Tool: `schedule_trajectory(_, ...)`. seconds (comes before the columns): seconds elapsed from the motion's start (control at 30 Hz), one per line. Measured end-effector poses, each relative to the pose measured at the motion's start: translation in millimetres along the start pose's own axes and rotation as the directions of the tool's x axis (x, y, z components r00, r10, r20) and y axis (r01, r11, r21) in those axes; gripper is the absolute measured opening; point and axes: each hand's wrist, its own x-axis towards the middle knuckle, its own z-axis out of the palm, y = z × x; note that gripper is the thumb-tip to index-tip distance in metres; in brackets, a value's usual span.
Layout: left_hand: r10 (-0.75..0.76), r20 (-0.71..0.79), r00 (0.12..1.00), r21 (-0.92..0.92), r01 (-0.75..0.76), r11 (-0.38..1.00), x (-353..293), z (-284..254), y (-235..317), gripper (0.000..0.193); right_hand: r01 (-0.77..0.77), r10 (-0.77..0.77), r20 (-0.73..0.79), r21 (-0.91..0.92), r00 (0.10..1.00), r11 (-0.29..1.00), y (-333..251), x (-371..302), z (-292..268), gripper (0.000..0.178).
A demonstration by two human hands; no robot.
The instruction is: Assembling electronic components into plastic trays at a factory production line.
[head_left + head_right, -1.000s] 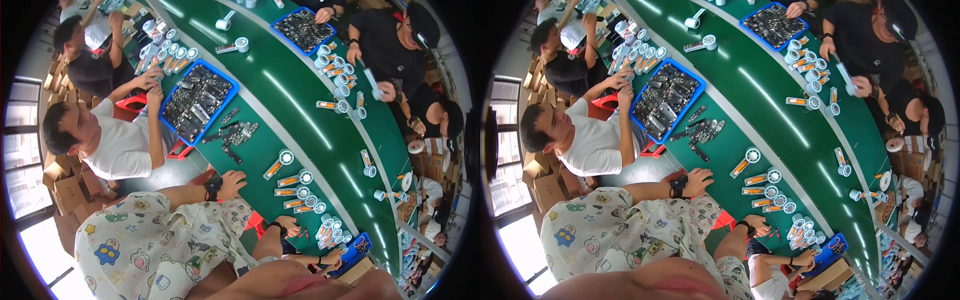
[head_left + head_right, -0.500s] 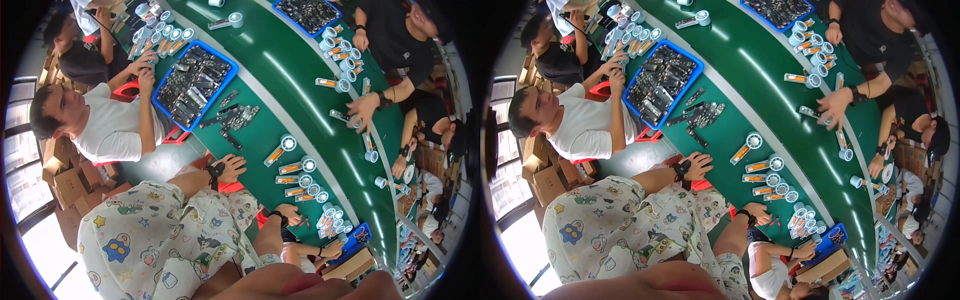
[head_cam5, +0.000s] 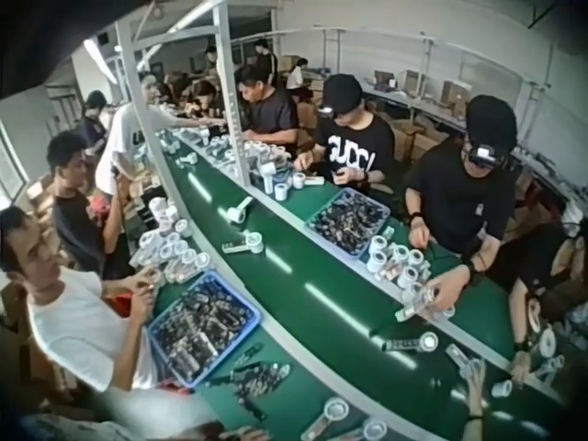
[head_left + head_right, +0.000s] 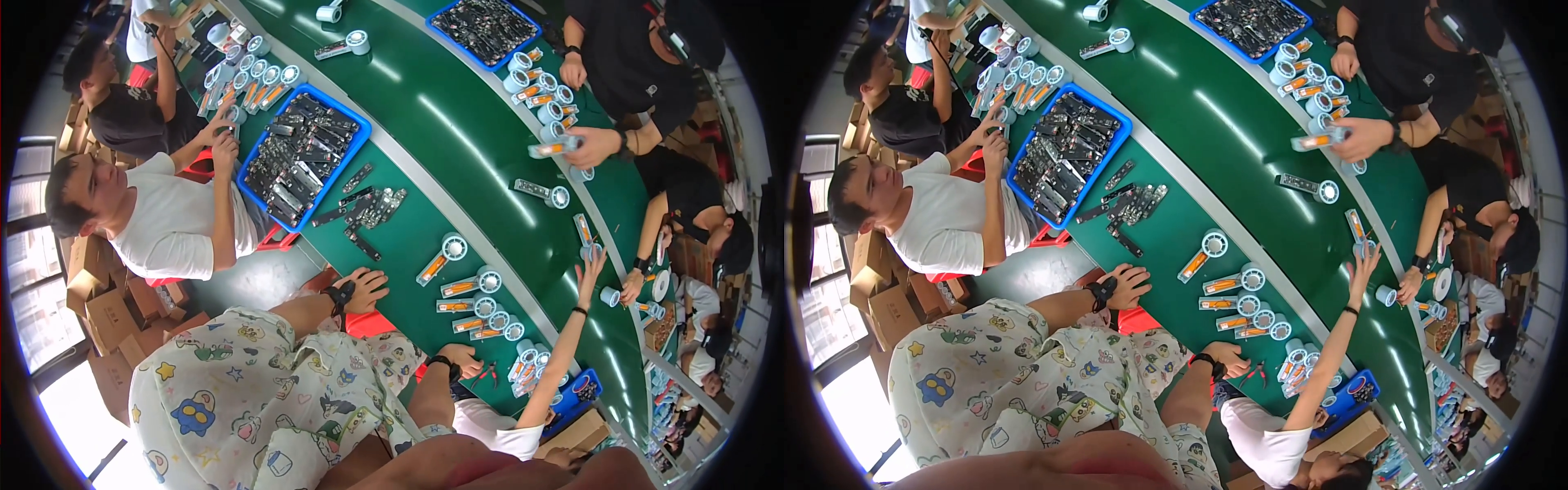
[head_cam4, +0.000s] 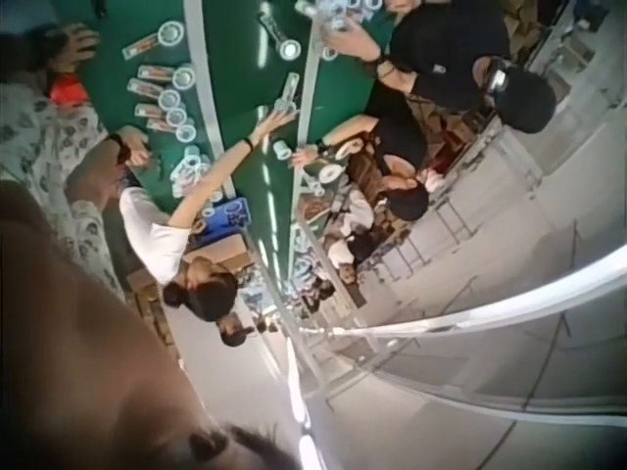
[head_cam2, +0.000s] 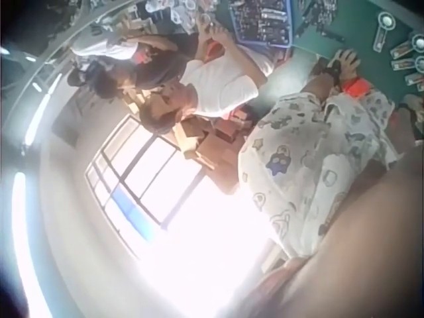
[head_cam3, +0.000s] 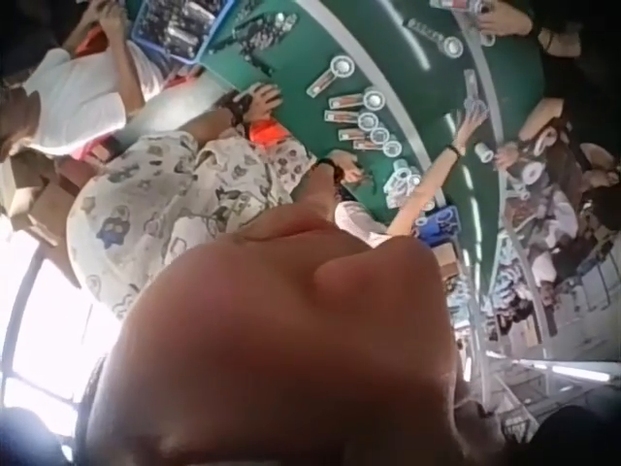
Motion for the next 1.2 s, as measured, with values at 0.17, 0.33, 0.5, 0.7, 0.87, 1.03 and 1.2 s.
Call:
schedule_trajectory(0.17, -0.003, 0.000, 1.000, -0.017, 0.003, 1.000, -3, 3, 1, 0.044, -0.019, 0.019, -0.002, 0.035, 1.000, 0.999, 0, 0, 2, 0.034)
schedule_trajectory(0.33, 0.010, -0.026, 1.000, 0.009, -0.010, 1.000, 2, -6, 3, 0.042, -0.035, 0.034, 0.012, 0.056, 0.999, 0.998, -2, -3, 10, 0.035)
schedule_trajectory(0.5, 0.028, -0.013, 1.000, -0.015, -0.029, 0.999, 4, 3, -2, 0.042, -0.084, 0.082, 0.027, 0.074, 0.996, 0.994, -1, 4, 21, 0.036)
schedule_trajectory(0.7, 0.000, -0.001, 1.000, -0.028, 0.000, 1.000, 0, -6, 4, 0.043, -0.104, 0.103, 0.022, 0.068, 0.994, 0.992, 4, 2, 23, 0.037)
schedule_trajectory(0.87, 0.017, -0.005, 1.000, -0.043, -0.017, 0.999, 4, -5, 2, 0.042, -0.096, 0.099, -0.012, 0.161, 0.995, 0.982, 8, 5, 40, 0.037)
schedule_trajectory(1.03, 0.028, -0.065, 0.998, -0.003, -0.028, 1.000, -4, -1, 3, 0.041, -0.085, 0.095, -0.026, 0.275, 0.995, 0.958, 9, 7, 50, 0.038)
schedule_trajectory(1.2, 0.025, -0.057, 0.998, -0.020, -0.026, 0.999, -2, -2, 5, 0.041, -0.121, 0.135, -0.017, 0.339, 0.991, 0.933, 8, 3, 32, 0.039)
